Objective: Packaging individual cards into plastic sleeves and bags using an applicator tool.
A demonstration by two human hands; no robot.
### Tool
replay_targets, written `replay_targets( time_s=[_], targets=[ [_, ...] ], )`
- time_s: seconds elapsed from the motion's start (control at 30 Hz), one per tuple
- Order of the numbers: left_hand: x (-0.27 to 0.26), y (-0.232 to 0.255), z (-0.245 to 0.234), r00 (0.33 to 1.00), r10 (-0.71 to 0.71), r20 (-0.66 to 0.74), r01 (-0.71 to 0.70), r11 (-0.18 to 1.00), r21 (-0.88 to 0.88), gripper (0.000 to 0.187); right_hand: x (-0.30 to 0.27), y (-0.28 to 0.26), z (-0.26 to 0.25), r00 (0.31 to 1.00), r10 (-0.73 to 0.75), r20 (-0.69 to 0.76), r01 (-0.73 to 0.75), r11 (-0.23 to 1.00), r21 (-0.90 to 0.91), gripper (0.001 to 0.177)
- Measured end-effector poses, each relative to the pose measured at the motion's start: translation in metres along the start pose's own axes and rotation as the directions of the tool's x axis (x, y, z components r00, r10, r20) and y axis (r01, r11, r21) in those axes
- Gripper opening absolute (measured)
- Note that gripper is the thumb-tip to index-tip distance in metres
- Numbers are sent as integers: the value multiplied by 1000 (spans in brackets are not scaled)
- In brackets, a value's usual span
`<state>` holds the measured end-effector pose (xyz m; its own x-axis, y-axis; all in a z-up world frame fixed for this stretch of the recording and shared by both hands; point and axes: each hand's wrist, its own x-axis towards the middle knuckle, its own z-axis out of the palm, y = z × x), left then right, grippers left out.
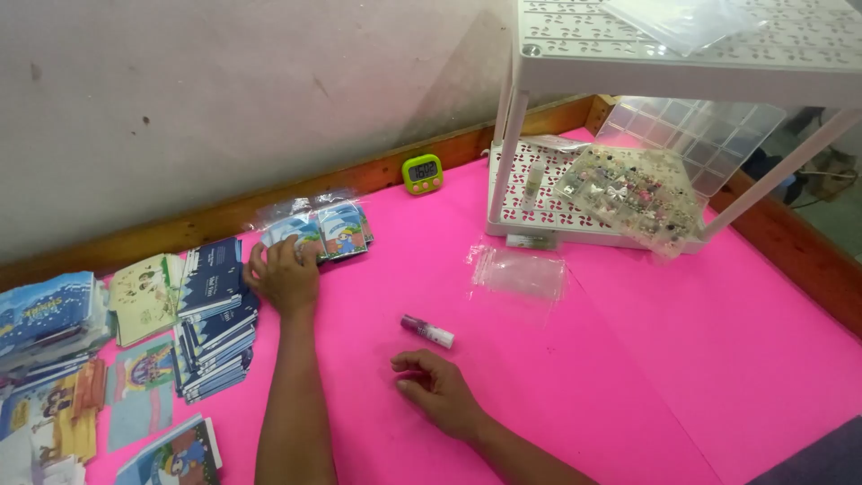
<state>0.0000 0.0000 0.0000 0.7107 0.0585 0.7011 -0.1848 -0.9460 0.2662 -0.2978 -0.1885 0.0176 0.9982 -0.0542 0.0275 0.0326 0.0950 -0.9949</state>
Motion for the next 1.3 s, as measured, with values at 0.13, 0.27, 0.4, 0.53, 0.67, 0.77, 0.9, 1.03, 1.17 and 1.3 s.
replay_targets(
  time_s=[0.13,0.27,0.4,0.53,0.67,0.77,0.9,1.03,1.17,1.3],
  targets=[
    [-3,12,-9,977,176,-121,-163,980,111,26,-1,-2,0,999,-33,7,33,999,-7,29],
    [4,16,-11,992,-77,95,57,977,204,51,0,-3,-1,1000,-13,13,13,1000,-1,30],
    [13,24,-23,961,-131,242,81,975,207,63,0,-4,0,1000,-25,14,26,999,-21,28],
    [9,21,-20,980,-65,188,37,989,146,62,0,-5,0,999,-41,25,42,999,-10,27],
    [2,23,-29,1000,8,18,-10,995,103,57,0,0,0,999,-35,16,36,999,-34,28],
    [-3,25,-37,987,-34,154,30,999,23,63,0,0,0,998,-56,17,57,996,-64,29],
    [-20,27,-59,923,-74,377,121,987,-102,69,-1,-1,1,995,-93,24,95,991,-97,26],
    [-56,35,-91,892,-40,450,87,992,-86,74,-5,0,3,991,-134,11,135,980,-145,25],
    [-108,33,-122,895,106,434,-78,994,-81,72,-10,0,4,991,-126,-37,118,979,-166,25],
    [-149,38,-172,981,150,127,-177,954,242,59,-9,16,-2,990,-125,-63,115,984,-139,24]
  ],
)
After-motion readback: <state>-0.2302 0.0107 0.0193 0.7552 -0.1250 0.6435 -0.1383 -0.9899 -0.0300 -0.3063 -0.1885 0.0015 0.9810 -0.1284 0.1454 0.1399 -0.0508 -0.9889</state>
